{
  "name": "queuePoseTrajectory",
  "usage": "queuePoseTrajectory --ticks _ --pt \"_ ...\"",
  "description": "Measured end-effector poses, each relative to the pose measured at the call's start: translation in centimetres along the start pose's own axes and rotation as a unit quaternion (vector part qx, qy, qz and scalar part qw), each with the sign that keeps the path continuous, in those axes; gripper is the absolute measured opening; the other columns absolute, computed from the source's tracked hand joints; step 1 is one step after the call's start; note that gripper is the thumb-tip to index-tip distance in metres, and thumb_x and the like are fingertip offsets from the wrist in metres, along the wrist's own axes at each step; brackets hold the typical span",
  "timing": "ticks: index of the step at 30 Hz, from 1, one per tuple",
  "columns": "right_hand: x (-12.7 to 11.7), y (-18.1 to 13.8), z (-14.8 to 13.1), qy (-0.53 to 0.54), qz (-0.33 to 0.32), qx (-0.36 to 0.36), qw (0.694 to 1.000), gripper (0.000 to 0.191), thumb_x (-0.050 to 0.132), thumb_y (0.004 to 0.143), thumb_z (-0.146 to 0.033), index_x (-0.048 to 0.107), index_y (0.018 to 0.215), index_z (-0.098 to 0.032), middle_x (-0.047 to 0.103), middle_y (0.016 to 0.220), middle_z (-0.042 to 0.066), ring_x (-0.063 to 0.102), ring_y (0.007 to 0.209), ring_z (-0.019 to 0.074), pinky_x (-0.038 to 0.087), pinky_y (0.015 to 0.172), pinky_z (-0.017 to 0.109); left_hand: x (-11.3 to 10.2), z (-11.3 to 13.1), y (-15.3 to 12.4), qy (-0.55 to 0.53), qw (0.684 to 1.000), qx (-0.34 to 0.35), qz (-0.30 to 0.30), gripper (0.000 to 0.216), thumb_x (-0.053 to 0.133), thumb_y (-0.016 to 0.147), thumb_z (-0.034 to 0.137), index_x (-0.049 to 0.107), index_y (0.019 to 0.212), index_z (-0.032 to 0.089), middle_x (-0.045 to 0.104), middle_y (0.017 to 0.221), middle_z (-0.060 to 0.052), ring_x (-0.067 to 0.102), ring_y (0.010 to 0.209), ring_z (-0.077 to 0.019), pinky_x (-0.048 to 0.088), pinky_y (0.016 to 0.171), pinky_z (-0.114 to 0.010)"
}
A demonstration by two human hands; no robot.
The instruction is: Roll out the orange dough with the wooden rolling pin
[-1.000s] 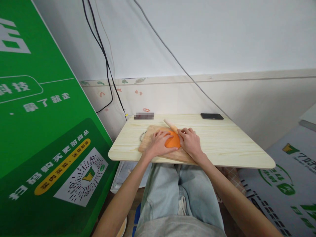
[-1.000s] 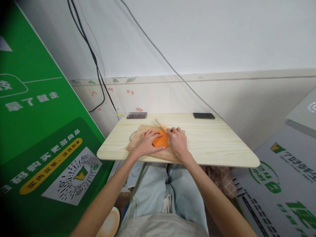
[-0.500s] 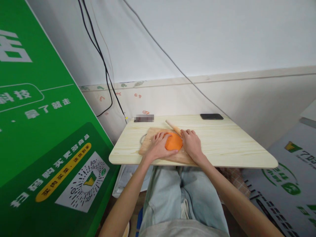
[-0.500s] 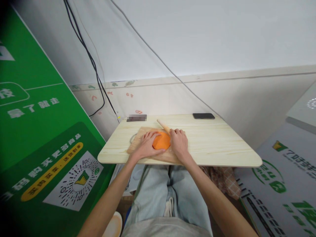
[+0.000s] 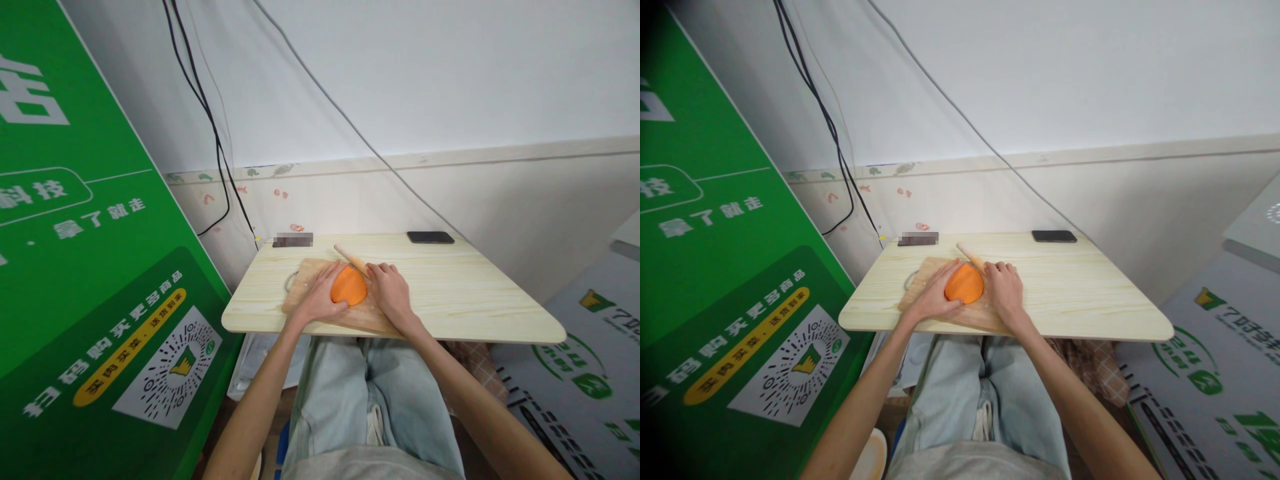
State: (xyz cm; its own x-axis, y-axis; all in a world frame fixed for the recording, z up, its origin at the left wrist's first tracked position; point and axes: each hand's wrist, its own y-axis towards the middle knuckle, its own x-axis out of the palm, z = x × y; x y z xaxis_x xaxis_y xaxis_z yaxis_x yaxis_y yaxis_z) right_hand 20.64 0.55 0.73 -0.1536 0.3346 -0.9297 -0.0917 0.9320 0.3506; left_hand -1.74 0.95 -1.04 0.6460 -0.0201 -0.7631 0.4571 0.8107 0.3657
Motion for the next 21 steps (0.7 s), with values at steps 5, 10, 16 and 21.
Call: queuePoseTrajectory --ticks 5,10,16,21 --pt "-0.2 0.0 -0.2 0.008 -0.003 0.013 1.0 0.039 0.044 0.118 -0.026 0.074 0.143 -0.026 0.079 0.135 0.011 0.066 0.122 0.0281 0.046 0.094 0.036 0.2 0.4 0.0 0.052 0.996 -0.051 0.043 0.076 0.08 0.088 0.035 0.058 0.16 0.022 0.055 0.166 -0.016 0.048 0.156 -0.0383 0.035 0.135 -0.057" --pt "-0.9 -0.3 -0.9 0.008 -0.016 0.024 1.0 0.041 0.049 0.116 -0.032 0.07 0.151 -0.025 0.078 0.141 0.01 0.066 0.128 0.0299 0.046 0.099 0.039 0.3 1.4 -0.1 0.113 0.99 -0.084 0.025 0.084 0.091 0.082 0.062 0.066 0.154 0.026 0.063 0.154 -0.016 0.054 0.144 -0.0437 0.041 0.126 -0.064" --pt "-0.9 -0.3 -0.5 0.0 -0.031 0.014 0.999 0.047 0.048 0.114 -0.025 0.064 0.159 -0.024 0.076 0.146 0.011 0.065 0.131 0.0306 0.046 0.102 0.041 0.4 -0.2 -0.1 0.021 1.0 0.001 0.021 0.06 0.087 0.084 0.032 0.075 0.141 0.023 0.069 0.155 -0.012 0.058 0.149 -0.0337 0.039 0.135 -0.052" --pt "-0.9 -0.3 -0.5 0.0 -0.029 0.013 0.999 0.047 0.044 0.116 -0.028 0.065 0.158 -0.026 0.077 0.146 0.011 0.065 0.129 0.0302 0.047 0.101 0.041 0.4 -0.5 0.0 -0.002 1.0 0.018 -0.011 0.06 0.081 0.079 0.02 0.078 0.138 0.023 0.069 0.158 -0.011 0.055 0.155 -0.0331 0.036 0.138 -0.054"
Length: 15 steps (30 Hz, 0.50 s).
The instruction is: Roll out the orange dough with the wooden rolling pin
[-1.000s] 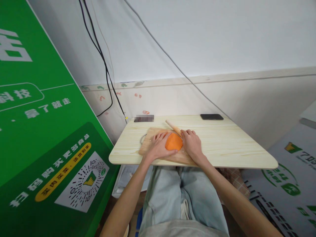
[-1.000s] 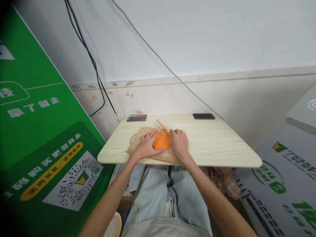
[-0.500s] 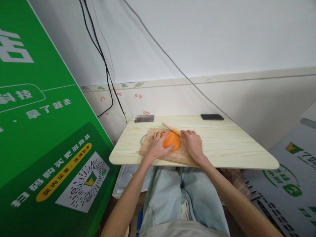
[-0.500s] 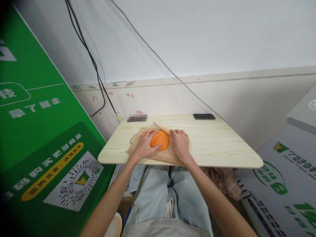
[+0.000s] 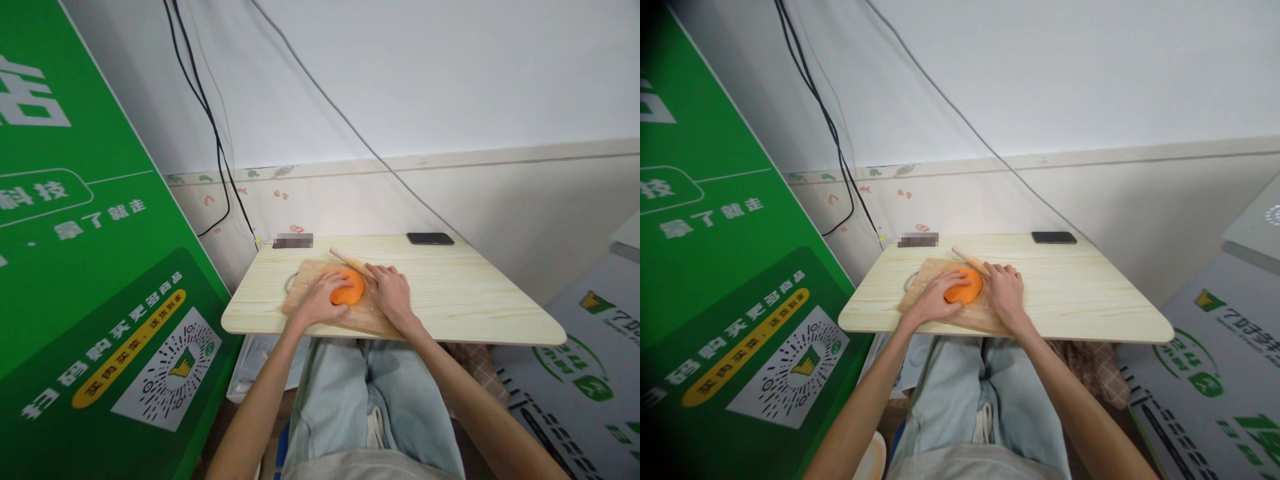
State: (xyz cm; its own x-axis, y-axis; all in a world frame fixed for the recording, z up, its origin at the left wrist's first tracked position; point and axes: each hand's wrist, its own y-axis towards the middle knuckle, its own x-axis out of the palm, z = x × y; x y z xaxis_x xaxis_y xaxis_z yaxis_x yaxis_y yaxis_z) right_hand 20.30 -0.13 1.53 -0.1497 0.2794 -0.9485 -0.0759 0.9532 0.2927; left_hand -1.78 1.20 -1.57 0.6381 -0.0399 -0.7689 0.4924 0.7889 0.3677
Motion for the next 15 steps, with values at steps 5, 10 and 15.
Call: queuePoseTrajectory --ticks 5,10,15 --pt "-0.3 -0.2 -0.4 -0.015 0.0 -0.017 1.0 0.048 0.046 0.114 -0.024 0.065 0.158 -0.025 0.077 0.146 0.01 0.065 0.128 0.0298 0.046 0.103 0.04 -0.5 0.9 -0.1 0.032 0.999 -0.021 -0.016 0.054 0.079 0.082 0.022 0.08 0.136 0.026 0.068 0.16 -0.008 0.05 0.159 -0.0352 0.031 0.139 -0.058" --pt "-0.3 -0.1 -0.2 -0.035 -0.002 -0.069 0.997 0.052 0.05 0.108 -0.017 0.064 0.158 -0.022 0.075 0.147 0.013 0.065 0.127 0.0309 0.047 0.105 0.041 -0.6 1.1 -0.1 0.036 0.999 -0.023 -0.018 0.056 0.078 0.081 0.021 0.08 0.137 0.027 0.069 0.16 -0.006 0.052 0.158 -0.0342 0.032 0.138 -0.058" --pt "0.1 0.3 0.7 -0.026 -0.004 -0.1 0.995 0.057 0.051 0.105 -0.013 0.063 0.16 -0.02 0.074 0.151 0.013 0.065 0.124 0.031 0.048 0.105 0.041 -0.6 0.8 0.1 0.022 1.0 -0.009 -0.018 0.057 0.078 0.079 0.019 0.08 0.135 0.027 0.07 0.158 -0.006 0.054 0.157 -0.0331 0.035 0.138 -0.055"
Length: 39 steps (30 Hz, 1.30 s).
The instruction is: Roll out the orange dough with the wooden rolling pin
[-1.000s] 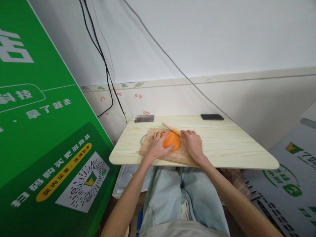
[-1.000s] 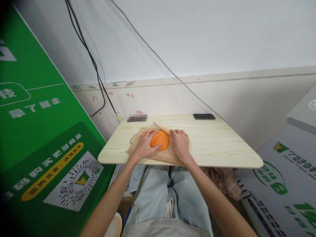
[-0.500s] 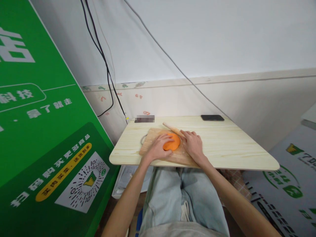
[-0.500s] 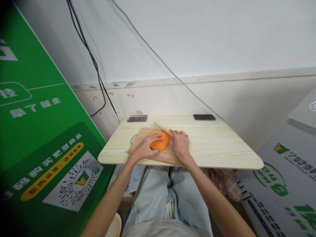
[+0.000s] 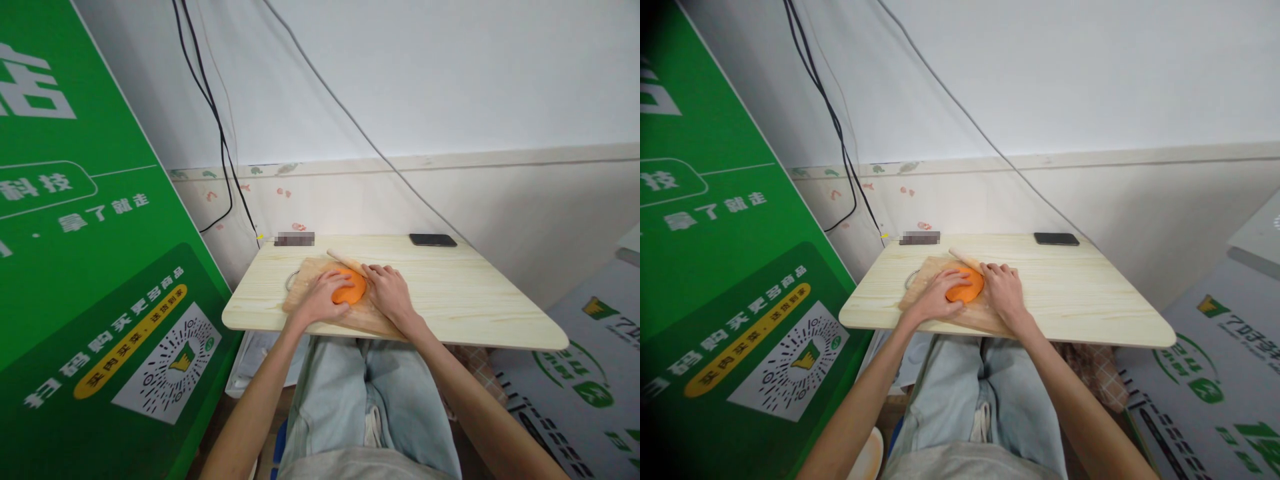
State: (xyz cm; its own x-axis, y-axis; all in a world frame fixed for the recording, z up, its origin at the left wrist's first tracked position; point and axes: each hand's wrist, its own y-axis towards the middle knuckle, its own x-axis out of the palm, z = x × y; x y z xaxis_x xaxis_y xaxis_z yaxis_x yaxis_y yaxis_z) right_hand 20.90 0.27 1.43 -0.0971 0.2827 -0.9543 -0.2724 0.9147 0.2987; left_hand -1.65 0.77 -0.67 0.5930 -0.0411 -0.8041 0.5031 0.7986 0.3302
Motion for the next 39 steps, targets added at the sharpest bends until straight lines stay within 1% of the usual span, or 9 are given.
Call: queuePoseTrajectory --ticks 4,8,12,17,22,25,28,35,39 --pt "0.4 0.3 1.1 0.028 0.001 -0.02 0.999 0.057 0.05 0.106 -0.013 0.063 0.161 -0.021 0.073 0.153 0.01 0.065 0.12 0.0296 0.049 0.102 0.039 0.1 -0.3 0.1 -0.009 1.0 0.004 0.001 0.057 0.078 0.079 0.02 0.08 0.136 0.025 0.071 0.157 -0.008 0.054 0.157 -0.0329 0.036 0.139 -0.054" --pt "0.6 0.5 1.7 0.043 0.005 -0.033 0.999 0.056 0.05 0.107 -0.013 0.064 0.161 -0.021 0.075 0.152 0.008 0.065 0.12 0.0281 0.049 0.102 0.036 0.3 -0.4 0.0 -0.012 1.0 -0.005 0.001 0.062 0.077 0.081 0.022 0.076 0.143 0.024 0.071 0.156 -0.008 0.052 0.157 -0.0338 0.037 0.138 -0.054" --pt "0.4 0.8 2.0 0.055 0.005 -0.042 0.998 0.055 0.05 0.107 -0.013 0.067 0.159 -0.02 0.076 0.151 0.008 0.066 0.119 0.0281 0.05 0.103 0.037 0.4 -0.4 -0.1 -0.009 1.0 -0.006 0.003 0.065 0.076 0.083 0.023 0.073 0.147 0.02 0.071 0.157 -0.009 0.052 0.157 -0.0338 0.036 0.139 -0.053" --pt "0.1 1.5 2.4 0.081 0.004 -0.066 0.995 0.054 0.05 0.106 -0.013 0.07 0.155 -0.018 0.077 0.148 0.009 0.068 0.115 0.0275 0.052 0.105 0.037 0.4 -0.5 -0.1 -0.007 1.0 -0.008 0.0 0.061 0.076 0.082 0.023 0.076 0.143 0.024 0.07 0.158 -0.006 0.052 0.158 -0.033 0.035 0.139 -0.053" --pt "0.0 2.2 3.3 0.102 -0.001 -0.097 0.99 0.056 0.05 0.103 -0.01 0.071 0.154 -0.016 0.077 0.148 0.01 0.07 0.116 0.0267 0.053 0.107 0.037 0.2 -0.3 0.0 -0.012 1.0 -0.006 -0.002 0.059 0.076 0.08 0.021 0.078 0.139 0.023 0.07 0.158 -0.007 0.052 0.158 -0.0332 0.035 0.139 -0.052" --pt "0.1 2.6 3.8 0.108 -0.004 -0.111 0.988 0.056 0.053 0.102 -0.01 0.071 0.154 -0.017 0.079 0.145 0.01 0.071 0.118 0.0266 0.055 0.107 0.037 0.1 0.0 0.0 -0.015 1.0 -0.007 -0.001 0.058 0.076 0.08 0.019 0.079 0.137 0.025 0.071 0.158 -0.005 0.052 0.158 -0.0334 0.035 0.139 -0.054" --pt "0.2 3.1 4.4 0.113 -0.013 -0.126 0.986 0.055 0.056 0.101 -0.01 0.072 0.153 -0.018 0.08 0.143 0.01 0.072 0.117 0.0266 0.056 0.108 0.038 0.1 0.0 0.0 -0.014 1.0 -0.004 0.001 0.057 0.076 0.08 0.019 0.079 0.136 0.025 0.071 0.157 -0.006 0.053 0.157 -0.0335 0.035 0.139 -0.054" --pt "0.4 4.0 5.4 0.147 -0.032 -0.14 0.979 0.054 0.054 0.102 -0.012 0.072 0.152 -0.018 0.077 0.148 0.01 0.071 0.122 0.0279 0.056 0.112 0.043 0.1 -0.3 0.1 -0.007 1.0 0.002 -0.001 0.057 0.078 0.079 0.02 0.08 0.135 0.025 0.07 0.158 -0.006 0.054 0.156 -0.0337 0.037 0.138 -0.053" --pt "0.3 3.6 5.0 0.136 -0.022 -0.136 0.981 0.055 0.053 0.102 -0.012 0.073 0.152 -0.019 0.078 0.147 0.009 0.071 0.122 0.028 0.056 0.112 0.042 0.1 -0.1 0.1 0.003 1.0 0.001 -0.002 0.056 0.076 0.08 0.021 0.079 0.136 0.026 0.07 0.158 -0.006 0.054 0.156 -0.0335 0.037 0.138 -0.053"
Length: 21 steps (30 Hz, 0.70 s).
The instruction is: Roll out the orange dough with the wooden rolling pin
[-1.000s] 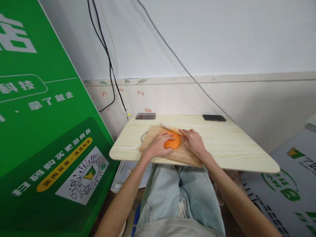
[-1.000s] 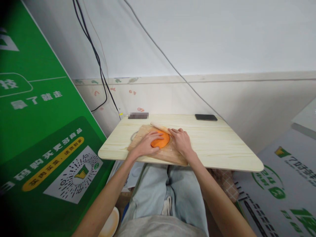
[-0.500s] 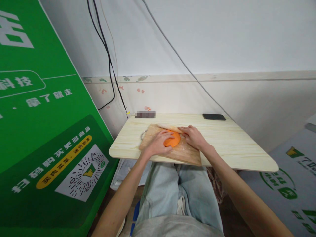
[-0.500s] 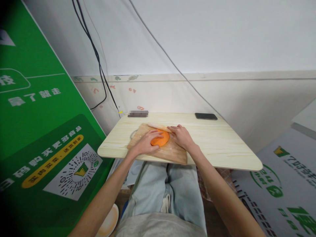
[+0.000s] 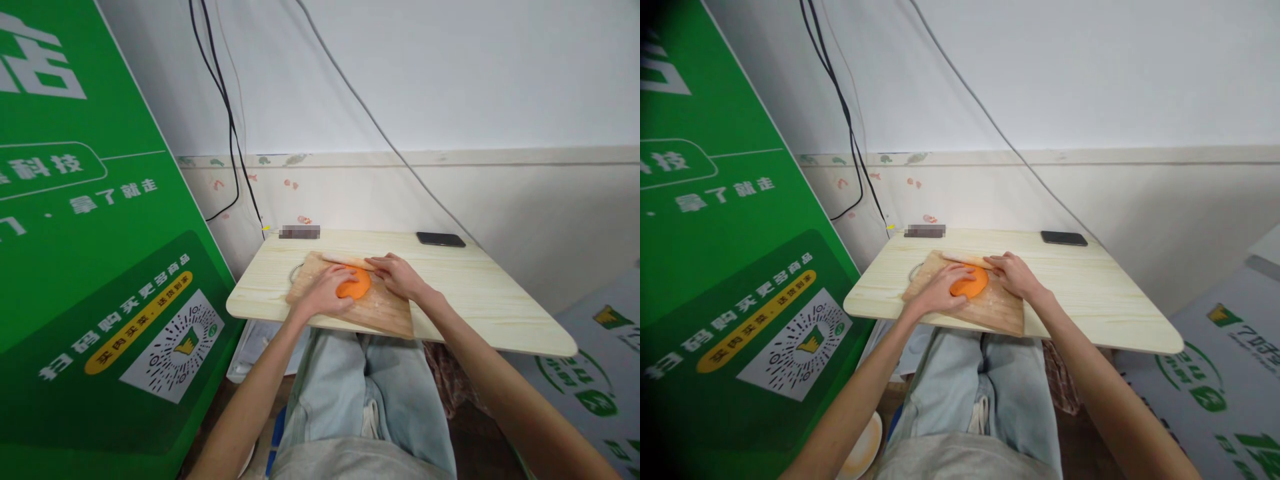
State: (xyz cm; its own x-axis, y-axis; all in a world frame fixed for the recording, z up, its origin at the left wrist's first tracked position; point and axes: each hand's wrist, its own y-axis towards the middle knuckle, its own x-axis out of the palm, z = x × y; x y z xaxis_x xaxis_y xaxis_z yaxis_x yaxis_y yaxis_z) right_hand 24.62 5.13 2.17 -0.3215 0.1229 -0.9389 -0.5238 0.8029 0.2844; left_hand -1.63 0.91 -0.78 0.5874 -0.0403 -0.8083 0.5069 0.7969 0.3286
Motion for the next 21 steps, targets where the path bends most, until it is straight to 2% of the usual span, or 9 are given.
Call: queuePoseTrajectory --ticks 8,14,18,21 --pt "-0.1 -1.2 -3.9 -0.118 -0.012 0.061 0.991 0.056 0.051 0.102 -0.01 0.069 0.154 -0.019 0.08 0.142 0.01 0.072 0.114 0.0272 0.054 0.101 0.034 -0.5 0.8 -0.1 -0.002 1.0 -0.002 -0.007 0.059 0.075 0.08 0.018 0.077 0.139 0.018 0.069 0.159 -0.01 0.053 0.156 -0.0365 0.035 0.138 -0.05" --pt "-0.7 -1.2 -7.2 -0.183 -0.046 0.118 0.975 0.046 0.053 0.102 -0.011 0.069 0.145 -0.016 0.083 0.129 0.017 0.072 0.112 0.0307 0.052 0.088 0.035 -0.1 0.6 -0.2 -0.005 1.0 0.001 0.009 0.06 0.074 0.08 0.019 0.076 0.139 0.019 0.07 0.156 -0.011 0.053 0.157 -0.0375 0.037 0.138 -0.049" --pt "-0.6 -0.9 -8.0 -0.203 -0.062 0.123 0.97 0.043 0.05 0.104 -0.011 0.068 0.143 -0.011 0.083 0.12 0.02 0.073 0.112 0.0324 0.051 0.085 0.036 -0.3 0.7 -0.1 0.001 1.0 0.006 0.01 0.058 0.074 0.08 0.019 0.076 0.138 0.018 0.072 0.154 -0.012 0.055 0.154 -0.0377 0.037 0.138 -0.051" --pt "-0.4 -1.1 -7.6 -0.204 -0.049 0.105 0.972 0.044 0.05 0.104 -0.011 0.067 0.145 -0.01 0.082 0.123 0.02 0.073 0.111 0.0324 0.052 0.087 0.037 -0.5 0.7 -0.1 0.005 1.0 0.014 0.001 0.054 0.074 0.08 0.019 0.078 0.134 0.02 0.072 0.155 -0.01 0.056 0.152 -0.0368 0.039 0.137 -0.052"
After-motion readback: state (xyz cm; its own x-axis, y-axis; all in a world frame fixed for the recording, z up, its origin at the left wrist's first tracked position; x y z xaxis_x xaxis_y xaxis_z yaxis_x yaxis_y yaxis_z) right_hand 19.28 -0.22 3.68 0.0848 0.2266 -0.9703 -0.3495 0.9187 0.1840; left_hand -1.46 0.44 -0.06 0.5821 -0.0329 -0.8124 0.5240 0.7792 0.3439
